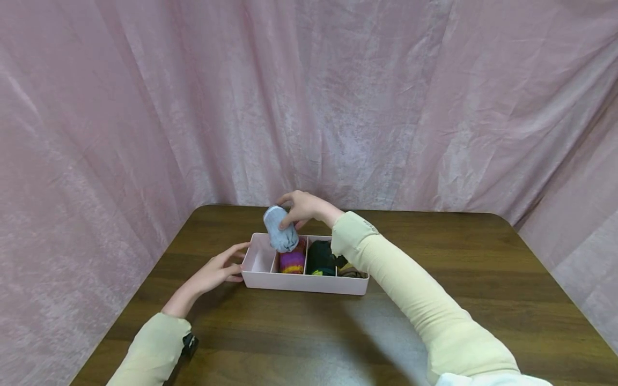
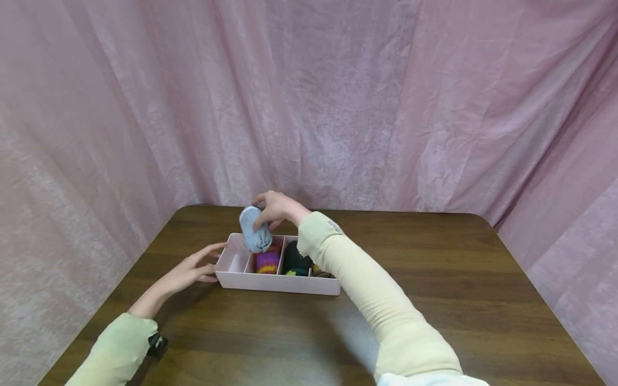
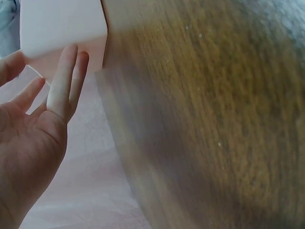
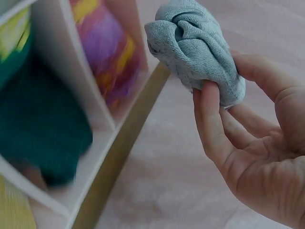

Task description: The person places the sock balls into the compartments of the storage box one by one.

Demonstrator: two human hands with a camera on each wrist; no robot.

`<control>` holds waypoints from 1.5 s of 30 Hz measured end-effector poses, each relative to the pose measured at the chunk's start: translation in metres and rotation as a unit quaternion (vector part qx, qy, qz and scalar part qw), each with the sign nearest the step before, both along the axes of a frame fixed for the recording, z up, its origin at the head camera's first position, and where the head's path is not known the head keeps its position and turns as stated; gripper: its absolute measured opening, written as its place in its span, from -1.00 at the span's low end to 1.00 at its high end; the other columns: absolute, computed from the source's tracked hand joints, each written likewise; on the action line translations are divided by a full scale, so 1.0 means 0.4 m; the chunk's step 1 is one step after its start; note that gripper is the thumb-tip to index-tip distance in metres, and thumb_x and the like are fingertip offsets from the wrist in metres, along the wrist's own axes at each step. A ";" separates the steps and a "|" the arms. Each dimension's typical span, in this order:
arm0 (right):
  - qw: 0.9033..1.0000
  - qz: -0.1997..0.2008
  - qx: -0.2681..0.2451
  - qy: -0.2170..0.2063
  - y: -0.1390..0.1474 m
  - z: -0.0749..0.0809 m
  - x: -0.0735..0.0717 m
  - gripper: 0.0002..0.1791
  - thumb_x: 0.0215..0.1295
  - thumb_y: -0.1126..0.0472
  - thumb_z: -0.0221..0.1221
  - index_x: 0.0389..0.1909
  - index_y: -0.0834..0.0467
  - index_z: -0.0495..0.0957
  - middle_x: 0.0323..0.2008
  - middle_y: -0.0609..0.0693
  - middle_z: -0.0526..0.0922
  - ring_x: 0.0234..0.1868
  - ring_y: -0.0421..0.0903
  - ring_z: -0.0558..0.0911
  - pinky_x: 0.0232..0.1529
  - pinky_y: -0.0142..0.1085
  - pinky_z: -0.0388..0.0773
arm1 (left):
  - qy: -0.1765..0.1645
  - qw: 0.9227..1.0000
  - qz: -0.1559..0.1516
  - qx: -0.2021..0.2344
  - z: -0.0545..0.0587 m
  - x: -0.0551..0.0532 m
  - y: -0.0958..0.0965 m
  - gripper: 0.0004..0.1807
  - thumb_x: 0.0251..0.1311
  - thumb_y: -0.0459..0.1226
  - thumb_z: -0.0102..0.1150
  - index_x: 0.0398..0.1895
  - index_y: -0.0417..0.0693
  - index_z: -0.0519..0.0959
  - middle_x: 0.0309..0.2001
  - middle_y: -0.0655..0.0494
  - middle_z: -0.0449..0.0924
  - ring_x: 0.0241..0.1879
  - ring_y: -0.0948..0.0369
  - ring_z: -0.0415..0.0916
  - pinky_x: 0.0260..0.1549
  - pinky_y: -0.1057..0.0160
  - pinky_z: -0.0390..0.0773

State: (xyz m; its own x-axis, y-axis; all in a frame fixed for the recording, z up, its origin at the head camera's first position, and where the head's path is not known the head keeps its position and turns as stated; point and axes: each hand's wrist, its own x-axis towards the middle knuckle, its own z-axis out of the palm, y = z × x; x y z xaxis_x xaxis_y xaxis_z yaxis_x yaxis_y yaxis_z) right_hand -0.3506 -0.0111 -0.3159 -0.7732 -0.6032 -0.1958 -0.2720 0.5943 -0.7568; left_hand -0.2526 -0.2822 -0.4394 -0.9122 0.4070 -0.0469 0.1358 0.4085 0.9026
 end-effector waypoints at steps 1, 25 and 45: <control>1.000 -0.005 -0.008 -0.006 -0.011 -0.004 0.005 -0.21 0.12 0.29 0.40 0.40 0.17 0.33 0.31 0.20 0.46 0.00 0.08 0.66 -0.04 -0.06 0.74 | 0.000 1.000 0.000 0.000 0.000 0.000 0.000 -0.32 0.41 -0.40 -0.01 0.53 -0.21 0.03 0.26 -0.53 0.29 0.03 0.00 0.59 -0.08 0.03 0.74; 0.991 -0.073 -0.085 -0.068 -0.088 -0.108 0.068 -0.30 0.03 0.35 0.45 0.20 0.23 0.35 -0.13 0.20 0.61 -0.32 0.18 0.75 -0.14 0.01 0.75 | -0.001 1.000 -0.006 0.001 0.007 -0.010 0.014 -0.31 0.41 -0.34 0.03 0.53 -0.20 0.03 0.25 -0.52 0.25 0.08 -0.09 0.56 -0.05 0.01 0.73; 0.996 -0.032 -0.053 -0.062 -0.045 -0.061 0.082 -0.21 0.08 0.27 0.44 0.37 0.10 0.37 -0.22 0.21 0.72 -0.13 0.19 0.71 -0.02 0.01 0.72 | -0.005 1.000 -0.010 -0.008 0.009 -0.004 0.015 -0.32 0.42 -0.36 0.01 0.53 -0.20 0.03 0.28 -0.53 0.24 0.08 -0.10 0.56 -0.05 0.01 0.73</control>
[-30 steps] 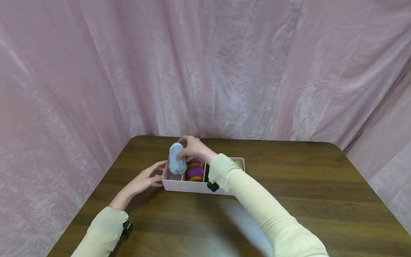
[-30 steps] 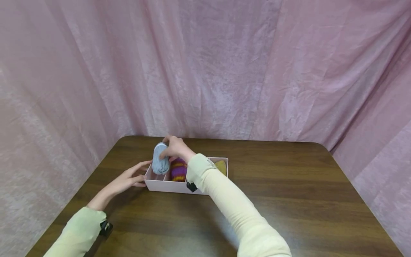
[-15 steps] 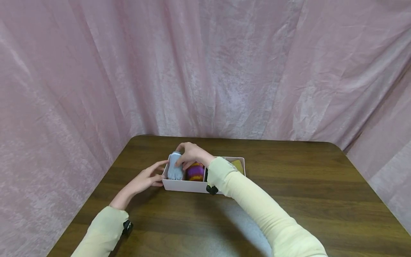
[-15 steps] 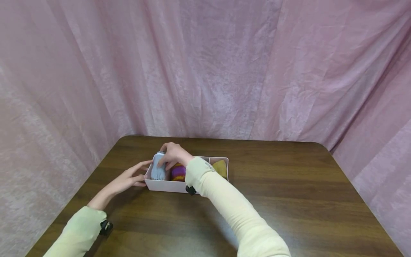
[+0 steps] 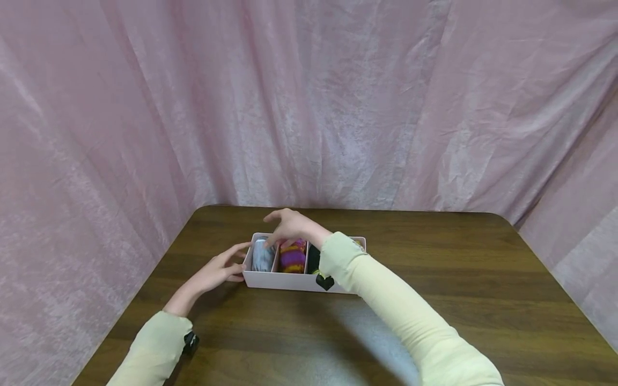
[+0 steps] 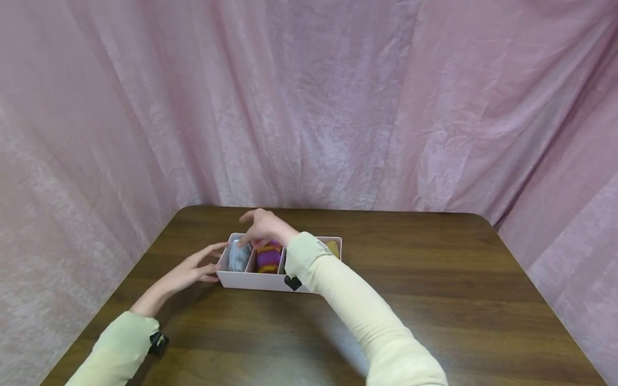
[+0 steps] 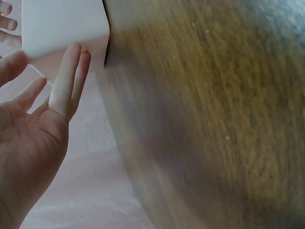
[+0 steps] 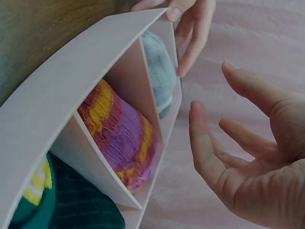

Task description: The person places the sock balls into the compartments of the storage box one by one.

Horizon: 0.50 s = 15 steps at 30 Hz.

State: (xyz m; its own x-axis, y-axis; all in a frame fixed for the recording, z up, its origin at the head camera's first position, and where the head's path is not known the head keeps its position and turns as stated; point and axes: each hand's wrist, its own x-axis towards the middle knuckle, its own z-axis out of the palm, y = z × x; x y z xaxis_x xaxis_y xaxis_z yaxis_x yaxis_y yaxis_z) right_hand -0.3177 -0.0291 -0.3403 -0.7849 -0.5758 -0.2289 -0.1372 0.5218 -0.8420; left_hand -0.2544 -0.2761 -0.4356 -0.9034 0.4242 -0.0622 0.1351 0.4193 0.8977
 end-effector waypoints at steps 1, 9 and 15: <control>1.000 0.002 -0.006 -0.001 0.006 0.003 0.000 -0.21 0.09 0.27 0.44 0.37 0.10 0.37 -0.18 0.20 0.73 -0.07 0.21 0.70 -0.02 0.01 0.71 | 0.000 1.000 -0.001 -0.001 0.000 -0.001 -0.001 -0.32 0.42 -0.36 0.02 0.53 -0.19 0.03 0.28 -0.53 0.24 0.08 -0.11 0.56 -0.06 0.01 0.73; 0.997 0.016 0.002 0.072 0.083 0.039 -0.003 -0.24 0.16 0.12 0.41 0.39 0.02 0.35 0.04 0.21 0.68 -0.08 0.15 0.72 -0.13 -0.11 0.76 | 0.028 0.998 0.003 -0.049 0.011 0.006 -0.001 -0.33 0.40 -0.34 0.05 0.52 -0.16 0.08 0.24 -0.50 0.35 0.07 -0.15 0.57 -0.15 0.01 0.76; 0.980 -0.038 0.040 0.192 0.191 0.078 0.032 -0.35 0.30 -0.04 0.28 0.38 0.01 0.38 -0.02 0.10 0.71 -0.13 0.02 0.71 -0.13 -0.14 0.74 | 0.148 0.972 0.045 -0.175 0.050 0.012 0.011 -0.37 0.38 -0.25 0.11 0.46 -0.15 0.21 0.15 -0.31 0.53 0.03 -0.10 0.59 -0.10 -0.01 0.68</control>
